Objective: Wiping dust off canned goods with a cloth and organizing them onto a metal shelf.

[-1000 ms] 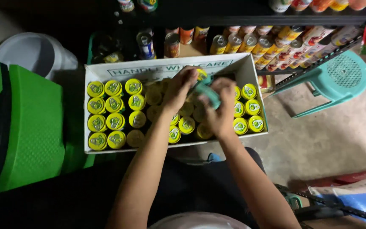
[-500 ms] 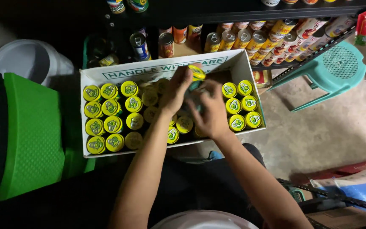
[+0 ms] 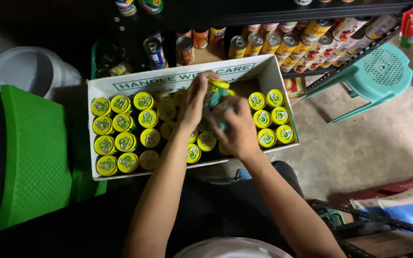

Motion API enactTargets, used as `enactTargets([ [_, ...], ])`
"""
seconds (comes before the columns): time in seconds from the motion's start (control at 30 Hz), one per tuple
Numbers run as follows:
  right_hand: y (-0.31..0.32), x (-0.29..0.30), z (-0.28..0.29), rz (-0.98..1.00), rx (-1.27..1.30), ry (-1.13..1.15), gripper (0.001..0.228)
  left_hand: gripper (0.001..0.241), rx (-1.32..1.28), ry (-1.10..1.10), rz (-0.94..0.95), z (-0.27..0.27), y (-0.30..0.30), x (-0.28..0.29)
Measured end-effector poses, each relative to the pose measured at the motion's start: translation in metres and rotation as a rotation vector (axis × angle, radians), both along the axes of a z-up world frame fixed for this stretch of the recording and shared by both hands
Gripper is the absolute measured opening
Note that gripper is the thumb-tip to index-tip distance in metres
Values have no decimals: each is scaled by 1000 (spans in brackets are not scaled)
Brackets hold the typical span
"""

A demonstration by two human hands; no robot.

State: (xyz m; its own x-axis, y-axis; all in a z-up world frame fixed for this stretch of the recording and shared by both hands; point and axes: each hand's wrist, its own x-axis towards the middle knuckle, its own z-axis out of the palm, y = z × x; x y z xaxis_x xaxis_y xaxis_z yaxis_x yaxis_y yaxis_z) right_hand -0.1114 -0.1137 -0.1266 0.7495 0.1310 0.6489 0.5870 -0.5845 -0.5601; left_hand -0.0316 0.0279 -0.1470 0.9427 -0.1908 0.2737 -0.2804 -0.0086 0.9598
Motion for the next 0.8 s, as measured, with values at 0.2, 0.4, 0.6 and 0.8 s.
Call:
enactTargets([
  [0.2,-13,12,-1,-241,307,-2,14,51,133,7,-185,4,-11,-11],
  [0.4,-5,7,-4,-75,67,14,23,50,19,87,-60,-21,-11,5],
  [0.6,-5,9,0,-2,90,-1,25,60,52,126,-49,9,-6,-4],
  [0.8,-24,22,-19,-288,446,42,18,51,218,71,-177,-1,-11,-10],
])
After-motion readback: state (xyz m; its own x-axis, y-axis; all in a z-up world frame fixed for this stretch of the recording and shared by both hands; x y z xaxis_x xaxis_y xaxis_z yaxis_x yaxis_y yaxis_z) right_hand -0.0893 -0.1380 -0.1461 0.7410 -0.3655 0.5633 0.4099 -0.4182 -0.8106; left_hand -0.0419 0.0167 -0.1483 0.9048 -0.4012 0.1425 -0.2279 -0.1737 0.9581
